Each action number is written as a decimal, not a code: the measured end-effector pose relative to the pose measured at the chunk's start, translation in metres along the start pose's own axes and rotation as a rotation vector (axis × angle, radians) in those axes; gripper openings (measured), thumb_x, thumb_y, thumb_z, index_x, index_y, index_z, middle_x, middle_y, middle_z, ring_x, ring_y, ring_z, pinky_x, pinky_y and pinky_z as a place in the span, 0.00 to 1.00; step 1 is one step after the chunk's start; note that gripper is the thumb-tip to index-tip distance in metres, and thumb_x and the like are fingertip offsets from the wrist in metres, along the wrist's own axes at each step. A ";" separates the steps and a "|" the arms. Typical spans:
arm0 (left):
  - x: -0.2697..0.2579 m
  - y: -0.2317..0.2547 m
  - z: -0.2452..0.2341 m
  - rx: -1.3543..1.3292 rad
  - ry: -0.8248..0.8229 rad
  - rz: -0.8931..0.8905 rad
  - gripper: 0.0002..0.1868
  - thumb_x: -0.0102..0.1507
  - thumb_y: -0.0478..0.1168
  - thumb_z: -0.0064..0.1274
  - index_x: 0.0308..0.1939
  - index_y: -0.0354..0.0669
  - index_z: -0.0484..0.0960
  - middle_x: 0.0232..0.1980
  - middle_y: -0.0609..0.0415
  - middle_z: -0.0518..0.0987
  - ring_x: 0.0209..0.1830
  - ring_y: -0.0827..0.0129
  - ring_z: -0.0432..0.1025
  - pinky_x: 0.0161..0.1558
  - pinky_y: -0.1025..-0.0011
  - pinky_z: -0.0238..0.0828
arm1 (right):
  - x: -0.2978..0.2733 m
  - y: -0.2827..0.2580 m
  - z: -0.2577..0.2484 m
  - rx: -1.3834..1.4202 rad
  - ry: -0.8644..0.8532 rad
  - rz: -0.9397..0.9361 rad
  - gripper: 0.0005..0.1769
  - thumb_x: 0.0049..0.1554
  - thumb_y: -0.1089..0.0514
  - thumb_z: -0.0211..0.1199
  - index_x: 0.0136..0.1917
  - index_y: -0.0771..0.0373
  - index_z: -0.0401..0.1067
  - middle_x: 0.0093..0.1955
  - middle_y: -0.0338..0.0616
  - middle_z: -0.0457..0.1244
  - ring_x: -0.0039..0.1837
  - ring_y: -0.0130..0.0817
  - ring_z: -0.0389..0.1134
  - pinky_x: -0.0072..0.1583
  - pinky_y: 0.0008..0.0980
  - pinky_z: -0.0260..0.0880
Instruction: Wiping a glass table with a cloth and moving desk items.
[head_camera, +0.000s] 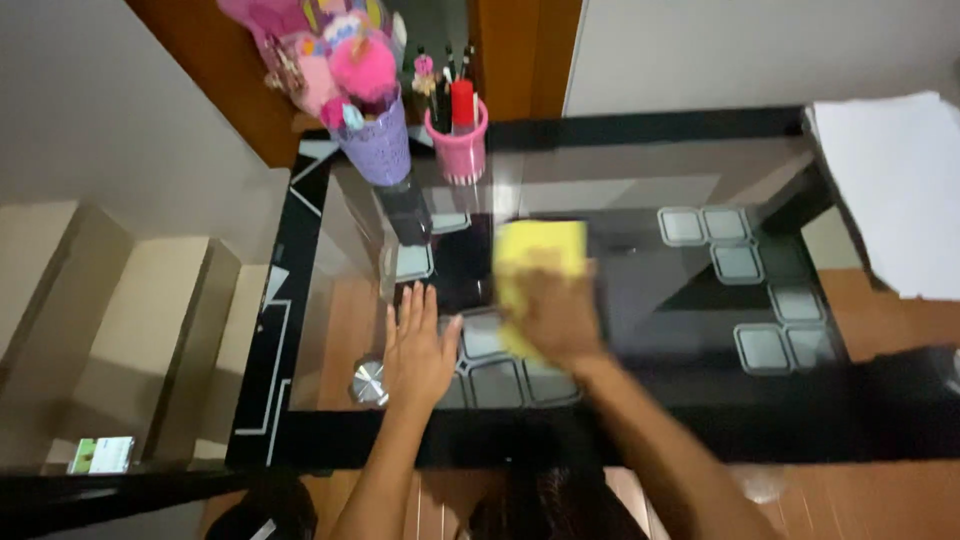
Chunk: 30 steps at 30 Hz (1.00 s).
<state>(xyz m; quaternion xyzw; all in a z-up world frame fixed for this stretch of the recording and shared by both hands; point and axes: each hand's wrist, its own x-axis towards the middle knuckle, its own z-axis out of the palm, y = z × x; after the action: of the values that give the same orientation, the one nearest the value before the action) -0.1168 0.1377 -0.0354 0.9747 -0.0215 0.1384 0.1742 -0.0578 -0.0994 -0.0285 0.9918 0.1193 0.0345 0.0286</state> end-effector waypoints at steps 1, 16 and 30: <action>-0.001 0.000 0.000 0.006 0.026 0.028 0.37 0.70 0.57 0.41 0.75 0.34 0.63 0.79 0.41 0.60 0.82 0.54 0.51 0.79 0.52 0.38 | -0.015 -0.035 -0.006 0.166 0.100 -0.166 0.34 0.63 0.33 0.50 0.74 0.53 0.61 0.81 0.52 0.49 0.83 0.50 0.45 0.74 0.74 0.39; 0.002 0.014 -0.012 -0.032 -0.046 0.024 0.39 0.72 0.62 0.33 0.75 0.32 0.62 0.80 0.41 0.60 0.82 0.55 0.48 0.79 0.53 0.32 | -0.151 0.222 0.021 0.021 0.292 0.361 0.29 0.67 0.48 0.47 0.77 0.62 0.65 0.70 0.63 0.60 0.66 0.60 0.63 0.65 0.56 0.59; 0.002 0.011 -0.008 -0.009 -0.037 0.032 0.39 0.70 0.60 0.35 0.76 0.35 0.61 0.80 0.44 0.58 0.82 0.59 0.47 0.78 0.56 0.34 | -0.154 -0.024 -0.067 0.431 -0.107 -0.048 0.33 0.59 0.43 0.55 0.76 0.49 0.58 0.80 0.47 0.52 0.80 0.48 0.52 0.78 0.51 0.41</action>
<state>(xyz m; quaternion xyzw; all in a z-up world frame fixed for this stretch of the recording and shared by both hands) -0.1180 0.1302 -0.0243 0.9758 -0.0410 0.1232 0.1760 -0.2181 -0.1096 0.0268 0.9723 0.1457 -0.0451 -0.1772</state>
